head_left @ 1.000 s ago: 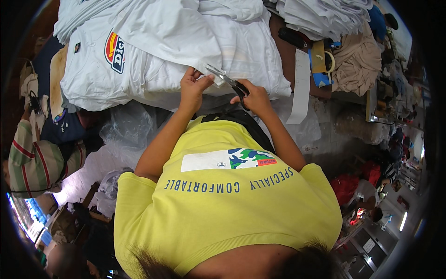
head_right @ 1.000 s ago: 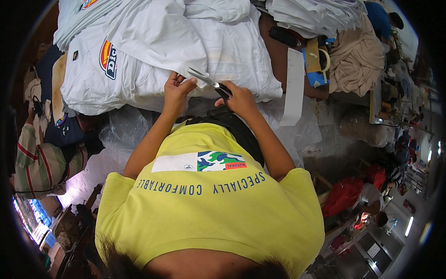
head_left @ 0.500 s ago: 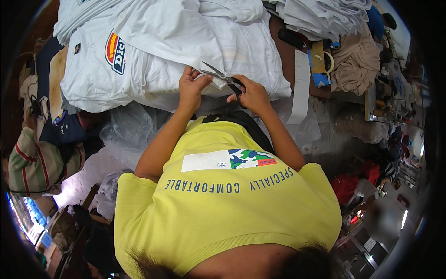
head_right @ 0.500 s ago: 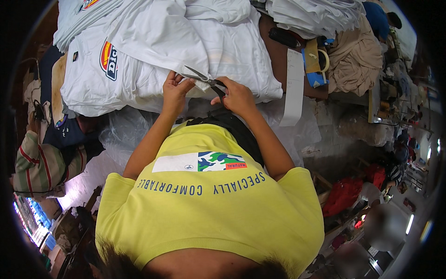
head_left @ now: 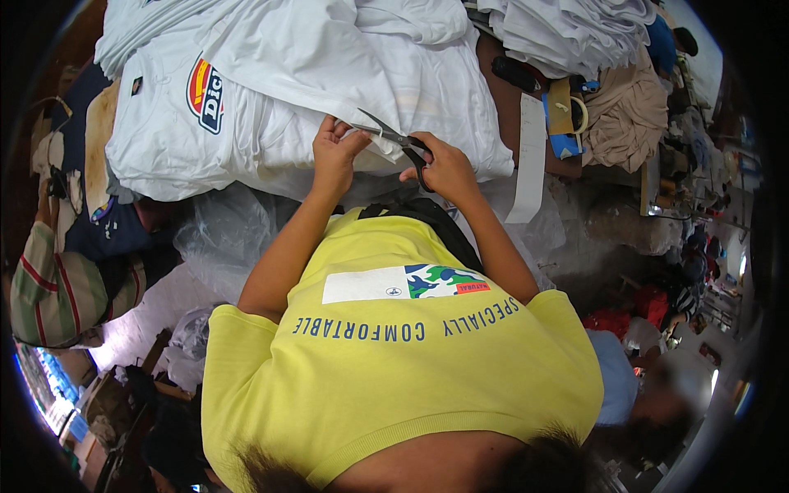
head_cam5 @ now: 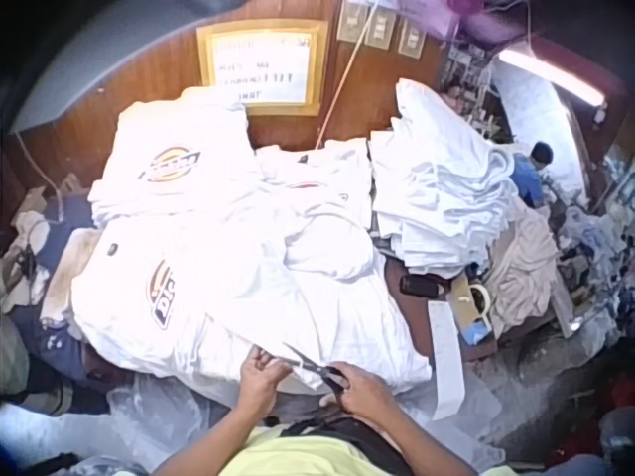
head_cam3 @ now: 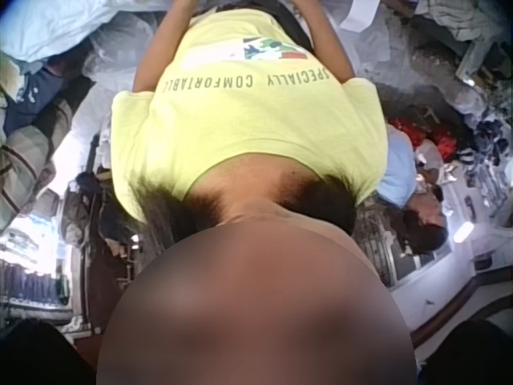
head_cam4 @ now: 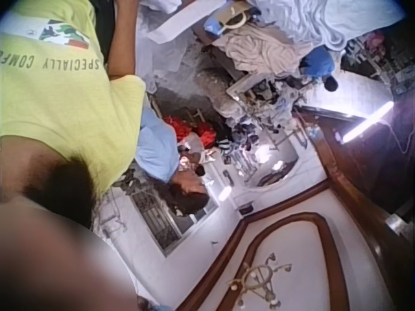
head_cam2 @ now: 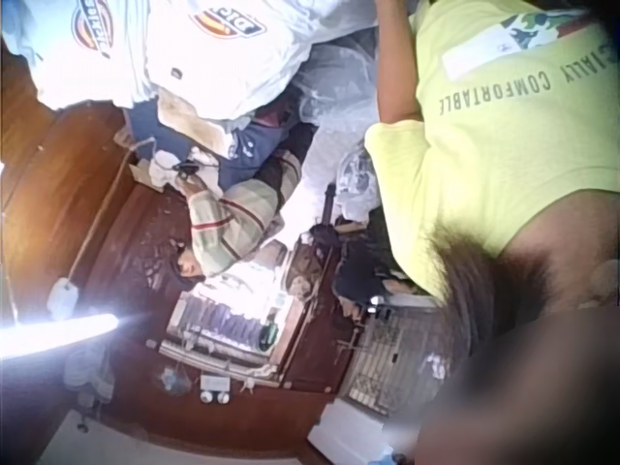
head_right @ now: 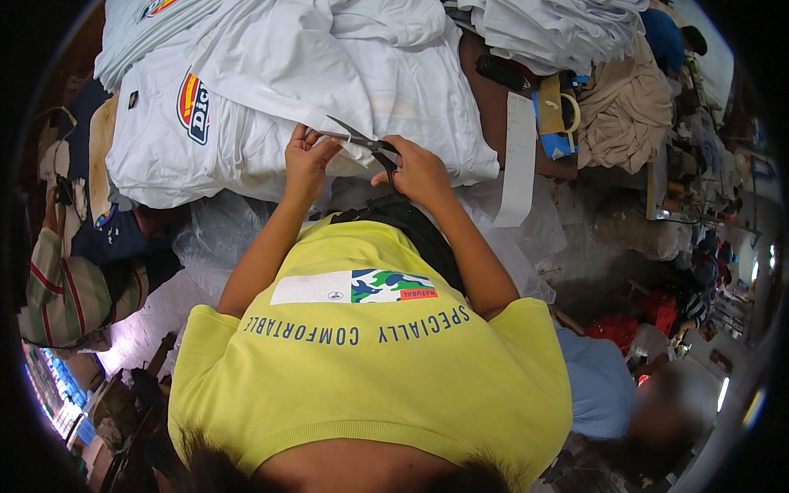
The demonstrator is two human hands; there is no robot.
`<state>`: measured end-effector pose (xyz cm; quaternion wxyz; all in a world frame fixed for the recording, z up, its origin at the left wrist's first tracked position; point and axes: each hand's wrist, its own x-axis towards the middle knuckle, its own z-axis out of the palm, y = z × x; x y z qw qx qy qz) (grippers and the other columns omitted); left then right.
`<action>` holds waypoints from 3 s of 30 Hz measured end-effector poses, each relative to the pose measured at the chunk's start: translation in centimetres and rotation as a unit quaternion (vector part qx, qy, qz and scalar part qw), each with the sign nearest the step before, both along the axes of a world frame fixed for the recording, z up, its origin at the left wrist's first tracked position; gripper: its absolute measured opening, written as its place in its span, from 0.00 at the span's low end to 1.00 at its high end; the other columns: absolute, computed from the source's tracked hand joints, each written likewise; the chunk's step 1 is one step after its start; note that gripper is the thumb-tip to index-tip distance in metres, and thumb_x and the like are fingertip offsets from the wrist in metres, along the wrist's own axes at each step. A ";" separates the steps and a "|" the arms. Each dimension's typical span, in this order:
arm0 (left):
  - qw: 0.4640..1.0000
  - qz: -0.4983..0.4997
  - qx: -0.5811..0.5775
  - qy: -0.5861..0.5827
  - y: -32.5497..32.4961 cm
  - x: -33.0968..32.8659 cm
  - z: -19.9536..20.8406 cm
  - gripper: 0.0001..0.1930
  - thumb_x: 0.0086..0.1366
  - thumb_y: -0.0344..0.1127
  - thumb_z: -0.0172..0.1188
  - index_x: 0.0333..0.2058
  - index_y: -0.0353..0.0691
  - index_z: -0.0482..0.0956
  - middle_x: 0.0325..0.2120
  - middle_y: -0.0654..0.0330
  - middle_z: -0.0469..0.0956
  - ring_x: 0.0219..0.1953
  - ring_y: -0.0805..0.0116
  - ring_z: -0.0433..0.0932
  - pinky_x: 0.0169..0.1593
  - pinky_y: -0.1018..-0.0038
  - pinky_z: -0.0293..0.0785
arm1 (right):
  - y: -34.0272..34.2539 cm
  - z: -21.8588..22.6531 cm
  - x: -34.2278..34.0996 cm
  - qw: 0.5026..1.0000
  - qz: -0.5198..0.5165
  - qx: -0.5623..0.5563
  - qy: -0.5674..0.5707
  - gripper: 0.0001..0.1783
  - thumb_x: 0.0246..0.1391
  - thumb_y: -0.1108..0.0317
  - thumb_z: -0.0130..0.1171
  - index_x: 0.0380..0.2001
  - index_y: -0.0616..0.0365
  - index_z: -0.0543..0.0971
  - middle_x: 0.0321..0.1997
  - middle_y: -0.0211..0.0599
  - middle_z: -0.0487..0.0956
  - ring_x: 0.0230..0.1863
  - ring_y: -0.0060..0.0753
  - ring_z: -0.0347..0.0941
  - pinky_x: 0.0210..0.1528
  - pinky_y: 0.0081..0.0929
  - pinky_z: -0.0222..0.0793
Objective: The person picks up white t-shirts from a pile, smooths them on a table, trims loose threads using shears, and folds them one at a time into a stacked arrangement.
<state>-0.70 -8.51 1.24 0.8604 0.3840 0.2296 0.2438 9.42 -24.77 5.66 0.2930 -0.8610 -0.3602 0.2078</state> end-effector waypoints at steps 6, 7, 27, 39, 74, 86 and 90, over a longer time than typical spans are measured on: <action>1.000 -0.006 0.009 -0.001 0.0 0.0 0.5 0.24 0.52 0.19 0.57 0.49 0.34 0.64 0.38 0.58 0.74 0.40 0.72 0.74 0.43 0.76 0.74 | 0.0 -1.3 0.1 1.000 0.002 0.023 -0.011 0.32 0.28 0.54 0.71 0.41 0.51 0.73 0.24 0.42 0.76 0.27 0.46 0.74 0.29 0.36 0.67; 1.000 -0.002 -0.007 0.004 0.1 0.0 0.6 0.24 0.52 0.19 0.57 0.49 0.35 0.64 0.38 0.58 0.74 0.40 0.71 0.74 0.43 0.76 0.74 | -0.4 -2.0 0.1 0.999 -0.002 0.031 -0.009 0.33 0.28 0.54 0.72 0.41 0.51 0.73 0.23 0.42 0.76 0.27 0.46 0.74 0.28 0.34 0.67; 1.000 0.003 -0.018 -0.001 1.6 0.2 0.8 0.25 0.52 0.20 0.58 0.50 0.35 0.64 0.40 0.58 0.74 0.41 0.71 0.74 0.44 0.75 0.74 | 1.1 -1.2 0.2 0.999 0.007 0.024 -0.020 0.27 0.32 0.58 0.71 0.39 0.52 0.73 0.27 0.43 0.78 0.29 0.48 0.75 0.30 0.35 0.67; 1.000 0.012 -0.013 -0.002 2.8 0.0 0.3 0.25 0.52 0.20 0.58 0.50 0.37 0.63 0.40 0.58 0.74 0.40 0.70 0.74 0.44 0.74 0.75 | 4.2 1.7 0.0 0.999 0.006 -0.048 -0.012 0.30 0.29 0.55 0.71 0.39 0.52 0.73 0.27 0.43 0.78 0.29 0.47 0.74 0.29 0.35 0.67; 0.999 0.043 -0.024 0.001 5.3 -0.2 -0.4 0.27 0.52 0.19 0.58 0.52 0.38 0.62 0.41 0.59 0.74 0.40 0.72 0.75 0.42 0.77 0.74 | 6.4 0.0 -0.3 0.999 0.008 0.007 -0.044 0.34 0.26 0.50 0.71 0.40 0.51 0.73 0.17 0.36 0.70 0.20 0.39 0.70 0.25 0.31 0.64; 0.999 0.040 -0.020 0.021 5.0 -0.6 -0.3 0.25 0.53 0.21 0.57 0.50 0.37 0.63 0.40 0.59 0.74 0.39 0.72 0.75 0.43 0.77 0.74 | 5.3 -1.0 -0.2 0.999 0.001 0.029 -0.037 0.23 0.36 0.58 0.68 0.36 0.53 0.73 0.22 0.43 0.77 0.26 0.48 0.74 0.27 0.36 0.66; 0.996 0.053 -0.065 0.032 5.9 -0.6 -0.9 0.21 0.56 0.23 0.56 0.49 0.36 0.64 0.38 0.59 0.75 0.38 0.72 0.75 0.42 0.77 0.75 | 4.3 0.0 0.5 0.999 -0.036 0.002 -0.019 0.24 0.36 0.57 0.68 0.37 0.53 0.73 0.23 0.43 0.77 0.27 0.47 0.74 0.28 0.35 0.66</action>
